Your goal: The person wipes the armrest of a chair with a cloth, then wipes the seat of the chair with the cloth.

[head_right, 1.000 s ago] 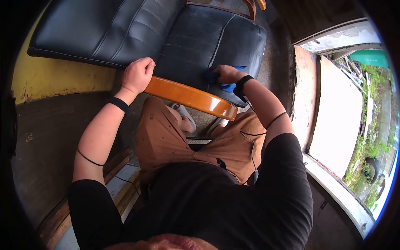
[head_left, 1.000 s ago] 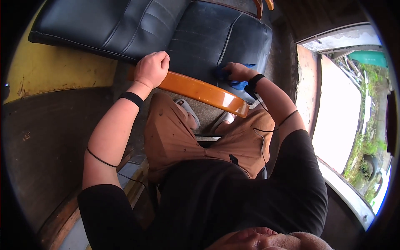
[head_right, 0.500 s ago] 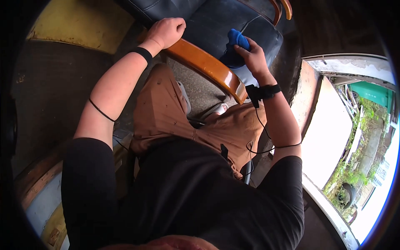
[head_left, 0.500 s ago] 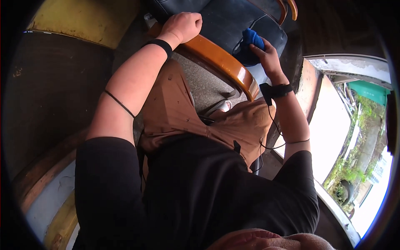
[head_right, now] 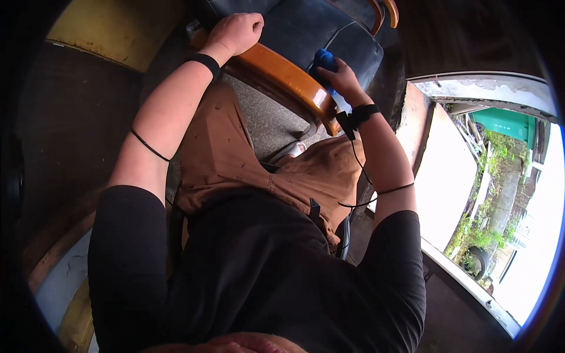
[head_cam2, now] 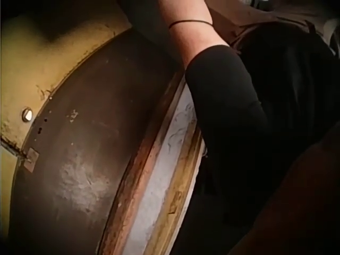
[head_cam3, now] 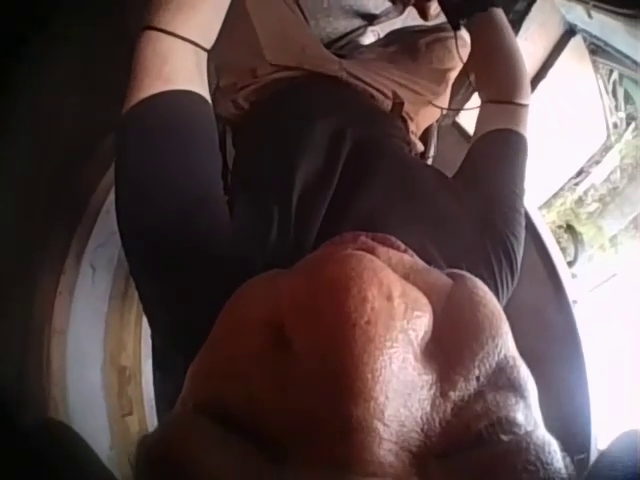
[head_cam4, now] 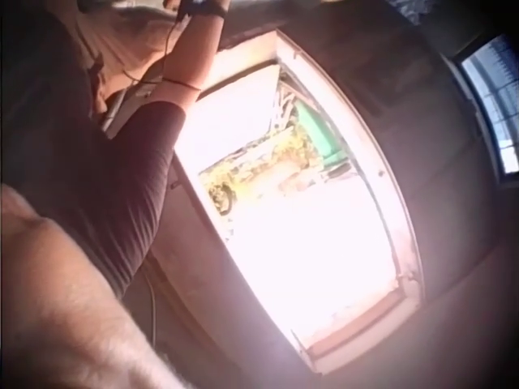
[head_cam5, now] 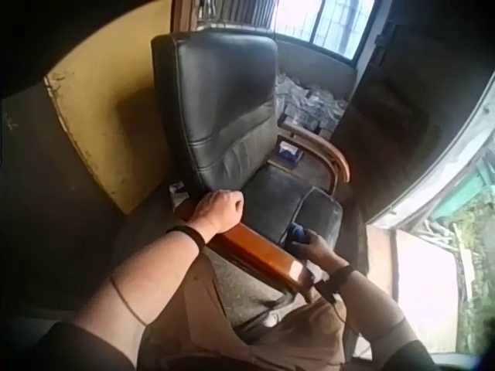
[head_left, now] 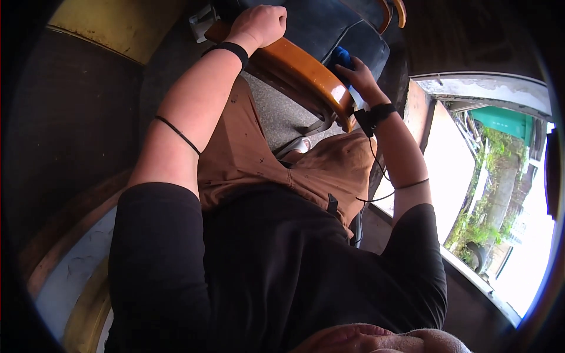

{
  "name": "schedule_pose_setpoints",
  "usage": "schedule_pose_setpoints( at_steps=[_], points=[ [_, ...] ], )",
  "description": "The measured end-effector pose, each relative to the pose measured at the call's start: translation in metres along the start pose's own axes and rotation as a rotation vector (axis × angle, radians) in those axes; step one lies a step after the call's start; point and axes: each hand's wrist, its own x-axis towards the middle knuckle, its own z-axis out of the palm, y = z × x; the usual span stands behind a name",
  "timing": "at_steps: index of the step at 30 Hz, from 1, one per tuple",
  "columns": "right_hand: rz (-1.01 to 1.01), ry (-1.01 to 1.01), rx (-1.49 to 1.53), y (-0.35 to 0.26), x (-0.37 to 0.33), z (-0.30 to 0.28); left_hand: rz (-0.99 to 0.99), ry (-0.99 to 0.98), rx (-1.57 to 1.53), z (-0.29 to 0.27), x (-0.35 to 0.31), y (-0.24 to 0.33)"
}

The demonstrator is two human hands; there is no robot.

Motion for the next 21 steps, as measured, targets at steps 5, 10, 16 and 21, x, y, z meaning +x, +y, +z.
schedule_pose_setpoints(
  at_steps=[5,10,16,21],
  points=[
    [0.257,-0.265,-0.046,-0.004,-0.006,-0.012,0.005,-0.008,-0.012,0.005,-0.005,-0.006],
    [0.194,-0.366,0.02,-0.033,-0.041,-0.034,-0.005,-0.057,-0.019,-0.006,-0.004,-0.002],
    [-0.191,-0.054,-0.13,-0.048,-0.112,0.012,0.037,-0.094,-0.017,-0.009,-0.001,-0.003],
    [-0.429,0.318,-0.174,-0.042,-0.124,0.031,0.076,-0.102,-0.004,-0.007,0.006,0.002]
  ],
)
